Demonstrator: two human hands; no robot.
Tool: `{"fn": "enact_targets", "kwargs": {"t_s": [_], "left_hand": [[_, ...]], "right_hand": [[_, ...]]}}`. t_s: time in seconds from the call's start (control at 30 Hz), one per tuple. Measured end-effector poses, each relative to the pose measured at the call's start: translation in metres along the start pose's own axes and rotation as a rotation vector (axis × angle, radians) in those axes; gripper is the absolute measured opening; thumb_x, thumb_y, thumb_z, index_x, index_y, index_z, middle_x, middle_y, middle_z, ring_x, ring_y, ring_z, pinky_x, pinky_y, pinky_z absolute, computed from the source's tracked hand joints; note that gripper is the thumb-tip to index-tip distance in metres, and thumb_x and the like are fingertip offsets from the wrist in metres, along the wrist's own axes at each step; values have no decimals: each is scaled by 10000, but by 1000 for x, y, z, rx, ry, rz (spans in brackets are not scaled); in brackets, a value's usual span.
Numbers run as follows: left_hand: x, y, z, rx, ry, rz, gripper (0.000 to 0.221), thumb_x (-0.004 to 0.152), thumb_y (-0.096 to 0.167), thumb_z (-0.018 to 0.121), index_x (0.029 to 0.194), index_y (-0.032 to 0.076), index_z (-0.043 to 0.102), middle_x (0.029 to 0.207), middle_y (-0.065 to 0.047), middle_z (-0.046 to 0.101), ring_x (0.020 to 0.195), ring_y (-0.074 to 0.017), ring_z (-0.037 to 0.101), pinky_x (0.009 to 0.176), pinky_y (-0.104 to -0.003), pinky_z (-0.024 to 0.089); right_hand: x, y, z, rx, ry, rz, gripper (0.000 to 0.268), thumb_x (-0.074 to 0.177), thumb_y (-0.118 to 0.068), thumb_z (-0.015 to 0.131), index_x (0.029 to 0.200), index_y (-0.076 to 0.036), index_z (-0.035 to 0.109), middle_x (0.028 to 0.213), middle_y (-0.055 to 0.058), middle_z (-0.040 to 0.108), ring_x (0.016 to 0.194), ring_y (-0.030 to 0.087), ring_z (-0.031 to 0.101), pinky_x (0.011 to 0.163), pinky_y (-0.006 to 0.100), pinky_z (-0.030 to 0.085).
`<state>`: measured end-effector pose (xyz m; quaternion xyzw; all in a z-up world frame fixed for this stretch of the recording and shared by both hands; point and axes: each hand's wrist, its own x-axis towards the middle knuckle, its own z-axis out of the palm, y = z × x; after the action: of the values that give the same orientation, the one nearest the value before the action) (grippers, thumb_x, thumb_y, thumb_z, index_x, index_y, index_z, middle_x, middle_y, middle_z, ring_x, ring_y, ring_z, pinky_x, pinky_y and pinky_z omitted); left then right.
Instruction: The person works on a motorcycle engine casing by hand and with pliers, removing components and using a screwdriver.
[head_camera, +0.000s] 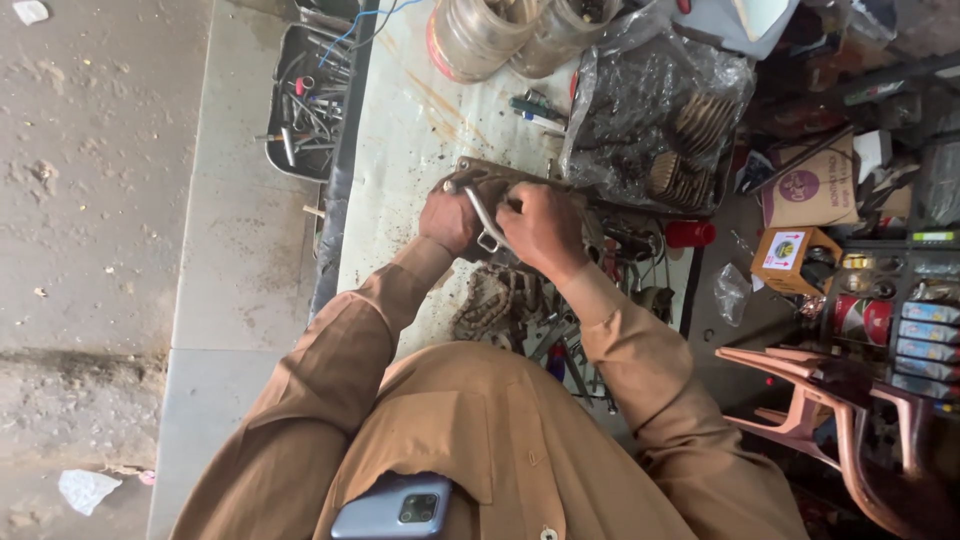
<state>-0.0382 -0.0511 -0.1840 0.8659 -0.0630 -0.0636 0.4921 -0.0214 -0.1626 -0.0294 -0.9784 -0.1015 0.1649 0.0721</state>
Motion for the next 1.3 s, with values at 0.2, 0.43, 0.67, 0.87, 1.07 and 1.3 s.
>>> {"fn": "enact_targets", "kwargs": {"t_s": [0.2, 0.43, 0.67, 0.87, 1.07, 1.3], "left_hand": [[-2, 6, -18, 43, 151, 336, 698, 648, 296, 728, 1313, 119, 614, 1272, -166, 677, 1199, -370, 607, 1008, -480, 473], [2, -21, 20, 140, 276, 288, 399, 951, 147, 610, 1346, 184, 647, 1362, -67, 698, 1286, -278, 640, 1099, -459, 508], [-3, -4, -9, 16, 208, 384, 594, 772, 237, 723, 1341, 100, 622, 1307, -155, 665, 1210, -358, 621, 975, -444, 521], [0, 0, -21, 79, 204, 393, 624, 746, 272, 851, 1326, 168, 644, 1319, -130, 679, 1206, -341, 664, 1035, -426, 549], [0, -3, -16, 100, 29, 234, 700, 742, 355, 893, 1354, 192, 595, 1354, -112, 664, 1223, -341, 646, 1001, -443, 547], [9, 4, -27, 250, -160, 312, 1005, 527, 473, 969, 1362, 158, 506, 1329, -132, 612, 1257, -343, 586, 1067, -447, 468]], "right_hand": [[-2, 15, -7, -365, 287, -592, 124, 915, -109, 651, 972, -62, 750, 887, 112, 759, 752, 271, 729, 742, 439, 576], [-4, -5, -13, 126, -14, 151, 243, 993, -297, 684, 1076, -74, 736, 952, 145, 776, 767, 263, 760, 682, 383, 587], [-6, 7, -11, -293, 160, -474, 187, 936, -75, 632, 1066, -86, 766, 961, 111, 763, 750, 293, 729, 690, 436, 573], [-15, -4, -8, 12, 133, -113, 167, 1017, -200, 658, 997, -63, 752, 868, 139, 736, 713, 307, 720, 642, 435, 560], [-9, 22, 7, -77, 380, -468, 182, 915, -30, 642, 1067, -47, 742, 1016, 128, 741, 837, 325, 726, 736, 448, 577], [-13, 27, 3, 49, 420, -443, 369, 904, -27, 632, 1267, 12, 690, 1246, 180, 703, 973, 319, 724, 829, 391, 591]]}}
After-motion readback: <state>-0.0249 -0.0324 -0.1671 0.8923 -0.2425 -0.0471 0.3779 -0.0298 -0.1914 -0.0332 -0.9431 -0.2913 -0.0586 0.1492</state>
